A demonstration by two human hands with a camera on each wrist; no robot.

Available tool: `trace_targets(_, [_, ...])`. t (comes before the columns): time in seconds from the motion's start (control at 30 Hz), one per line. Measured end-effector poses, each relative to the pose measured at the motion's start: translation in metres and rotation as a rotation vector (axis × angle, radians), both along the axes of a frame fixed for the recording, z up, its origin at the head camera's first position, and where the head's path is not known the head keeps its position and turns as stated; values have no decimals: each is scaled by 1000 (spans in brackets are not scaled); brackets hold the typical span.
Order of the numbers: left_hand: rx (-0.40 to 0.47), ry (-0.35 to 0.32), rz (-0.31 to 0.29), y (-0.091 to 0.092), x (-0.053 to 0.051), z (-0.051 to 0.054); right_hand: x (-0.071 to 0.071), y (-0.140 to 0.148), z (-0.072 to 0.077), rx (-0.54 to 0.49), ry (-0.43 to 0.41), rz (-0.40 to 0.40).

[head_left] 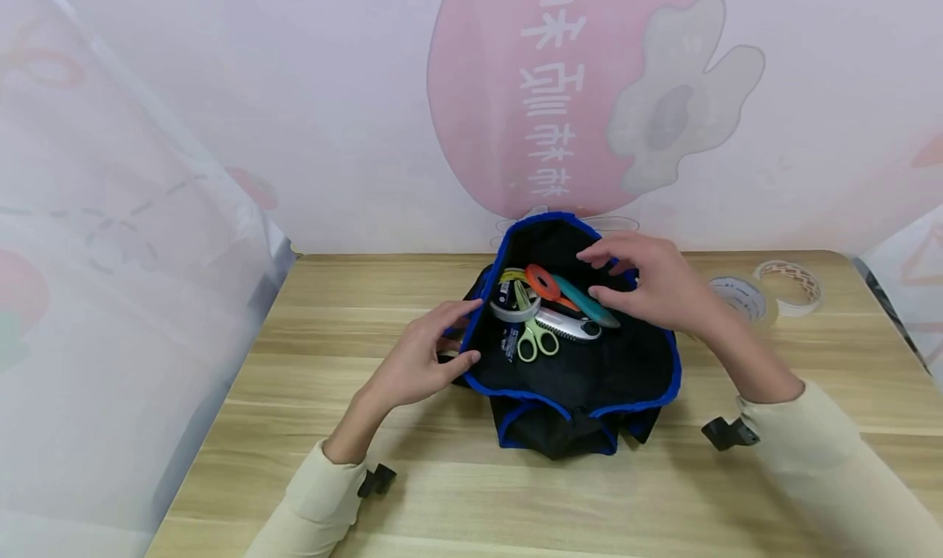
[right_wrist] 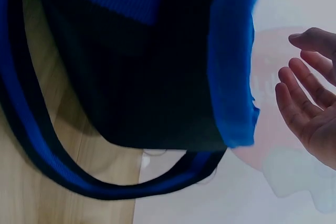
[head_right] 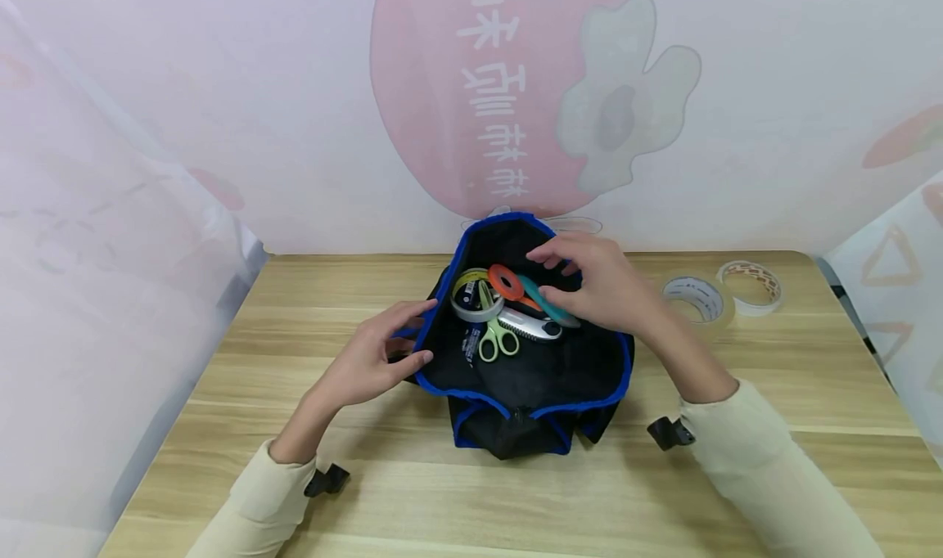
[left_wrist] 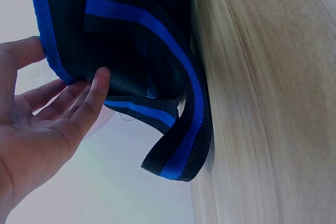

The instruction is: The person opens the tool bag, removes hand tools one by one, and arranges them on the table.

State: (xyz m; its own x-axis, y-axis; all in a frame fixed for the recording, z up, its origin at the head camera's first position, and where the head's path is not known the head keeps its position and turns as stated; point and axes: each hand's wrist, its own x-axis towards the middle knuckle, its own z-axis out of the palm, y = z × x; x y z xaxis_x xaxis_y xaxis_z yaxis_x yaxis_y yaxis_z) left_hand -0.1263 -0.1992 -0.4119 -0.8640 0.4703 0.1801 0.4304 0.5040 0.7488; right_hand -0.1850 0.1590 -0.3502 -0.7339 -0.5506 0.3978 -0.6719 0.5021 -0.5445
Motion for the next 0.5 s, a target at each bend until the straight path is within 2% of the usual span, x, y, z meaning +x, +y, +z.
trace_targets(0.3, [13, -11, -8, 0, 0, 1, -9, -23, -13, 54, -119, 58])
trace_targets(0.5, [15, -9, -8, 1, 0, 1, -14, -38, -25, 89, -144, 104])
